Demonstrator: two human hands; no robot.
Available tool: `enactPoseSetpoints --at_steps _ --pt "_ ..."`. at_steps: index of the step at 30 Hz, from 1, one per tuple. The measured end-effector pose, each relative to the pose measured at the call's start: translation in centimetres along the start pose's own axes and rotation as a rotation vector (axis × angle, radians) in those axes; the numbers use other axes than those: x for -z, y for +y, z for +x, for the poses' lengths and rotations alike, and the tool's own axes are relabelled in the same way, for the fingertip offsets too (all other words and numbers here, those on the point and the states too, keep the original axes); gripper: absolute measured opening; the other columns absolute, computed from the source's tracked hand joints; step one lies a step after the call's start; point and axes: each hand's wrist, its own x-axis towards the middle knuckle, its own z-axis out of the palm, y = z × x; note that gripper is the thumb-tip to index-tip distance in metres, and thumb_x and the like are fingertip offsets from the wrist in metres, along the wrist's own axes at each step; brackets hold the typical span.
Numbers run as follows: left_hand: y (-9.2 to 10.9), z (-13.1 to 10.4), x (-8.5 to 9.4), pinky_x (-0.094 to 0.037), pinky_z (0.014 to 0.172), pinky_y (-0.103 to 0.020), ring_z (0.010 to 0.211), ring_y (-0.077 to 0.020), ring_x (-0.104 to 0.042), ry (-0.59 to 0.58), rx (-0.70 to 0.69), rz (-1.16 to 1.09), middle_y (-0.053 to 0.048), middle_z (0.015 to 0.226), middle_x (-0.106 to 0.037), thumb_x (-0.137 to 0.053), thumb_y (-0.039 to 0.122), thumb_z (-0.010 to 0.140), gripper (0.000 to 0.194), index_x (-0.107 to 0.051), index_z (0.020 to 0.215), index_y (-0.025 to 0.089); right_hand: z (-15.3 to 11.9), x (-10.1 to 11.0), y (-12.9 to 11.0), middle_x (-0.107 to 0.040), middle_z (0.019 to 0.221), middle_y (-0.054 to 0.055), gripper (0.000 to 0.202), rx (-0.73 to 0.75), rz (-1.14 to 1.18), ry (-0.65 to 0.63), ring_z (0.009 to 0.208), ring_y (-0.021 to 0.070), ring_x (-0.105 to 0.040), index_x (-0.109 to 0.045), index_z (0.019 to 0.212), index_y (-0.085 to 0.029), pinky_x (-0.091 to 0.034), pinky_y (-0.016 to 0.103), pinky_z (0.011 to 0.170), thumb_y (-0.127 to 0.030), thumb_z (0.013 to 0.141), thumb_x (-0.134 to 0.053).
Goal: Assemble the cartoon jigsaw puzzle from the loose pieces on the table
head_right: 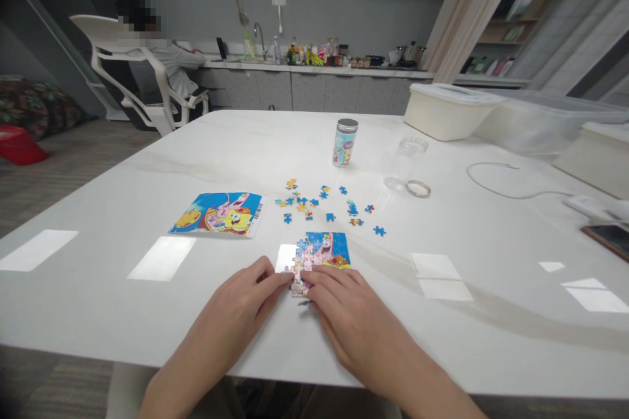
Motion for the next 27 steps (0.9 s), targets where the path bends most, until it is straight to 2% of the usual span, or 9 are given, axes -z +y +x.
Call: enactPoseSetpoints --at_steps 6,12,19,21,24,27 --pt "0.1 0.0 0.0 -0.046 0.062 -0.027 0.070 -0.0144 -0.055 0.018 0.001 -0.017 0.000 0.087 -0.053 -0.039 0.011 0.093 0.024 -0.055 0.106 0.025 0.0 -0.1 0.0 -0.063 0.121 0.013 0.029 0.003 0.005 0.002 0.116 0.0233 -0.056 -0.055 0.114 -0.013 -0.050 0.043 0.094 -0.008 0.092 -0.036" --pt "0.2 0.3 -0.3 -0.050 0.066 -0.030 0.074 -0.0168 -0.059 0.085 0.092 -0.008 -0.003 0.090 -0.056 -0.043 0.018 0.091 0.017 -0.053 0.106 0.021 0.0 -0.2 0.0 -0.063 0.120 0.013 0.026 0.008 0.013 0.021 0.115 0.0222 -0.056 -0.056 0.110 -0.014 -0.049 0.042 0.095 -0.008 0.092 -0.038" --pt "0.2 0.5 -0.4 -0.051 0.069 -0.035 0.077 -0.0195 -0.060 0.068 0.050 0.068 -0.004 0.092 -0.058 -0.042 0.017 0.092 0.021 -0.053 0.110 0.020 0.1 0.1 -0.2 -0.062 0.121 0.013 0.032 0.013 0.015 0.070 0.117 0.0214 -0.055 -0.052 0.119 -0.016 -0.049 0.041 0.093 -0.008 0.091 -0.038" --pt "0.3 0.5 -0.4 -0.051 0.070 -0.035 0.078 -0.0201 -0.060 0.070 0.043 0.083 -0.005 0.091 -0.058 -0.041 0.017 0.092 0.021 -0.054 0.109 0.019 0.1 0.3 -0.3 -0.063 0.120 0.012 0.029 -0.017 0.007 0.100 0.116 0.0211 -0.056 -0.054 0.115 -0.017 -0.049 0.041 0.092 -0.010 0.091 -0.038" --pt "0.3 0.5 -0.4 -0.050 0.069 -0.036 0.079 -0.0210 -0.060 0.077 0.024 0.110 -0.005 0.090 -0.058 -0.041 0.016 0.092 0.022 -0.054 0.109 0.018 0.1 1.1 0.1 -0.064 0.116 0.011 0.022 -0.141 -0.009 0.181 0.108 0.0211 -0.059 -0.057 0.105 -0.020 -0.049 0.040 0.088 -0.016 0.094 -0.039" --pt "0.3 0.4 -0.5 -0.050 0.069 -0.036 0.079 -0.0212 -0.059 0.107 -0.005 0.134 -0.005 0.089 -0.058 -0.039 0.015 0.092 0.022 -0.055 0.108 0.018 0.3 2.5 1.5 -0.065 0.109 0.009 0.020 -0.257 -0.027 0.235 0.104 0.0215 -0.060 -0.059 0.096 -0.021 -0.049 0.039 0.086 -0.023 0.095 -0.038"
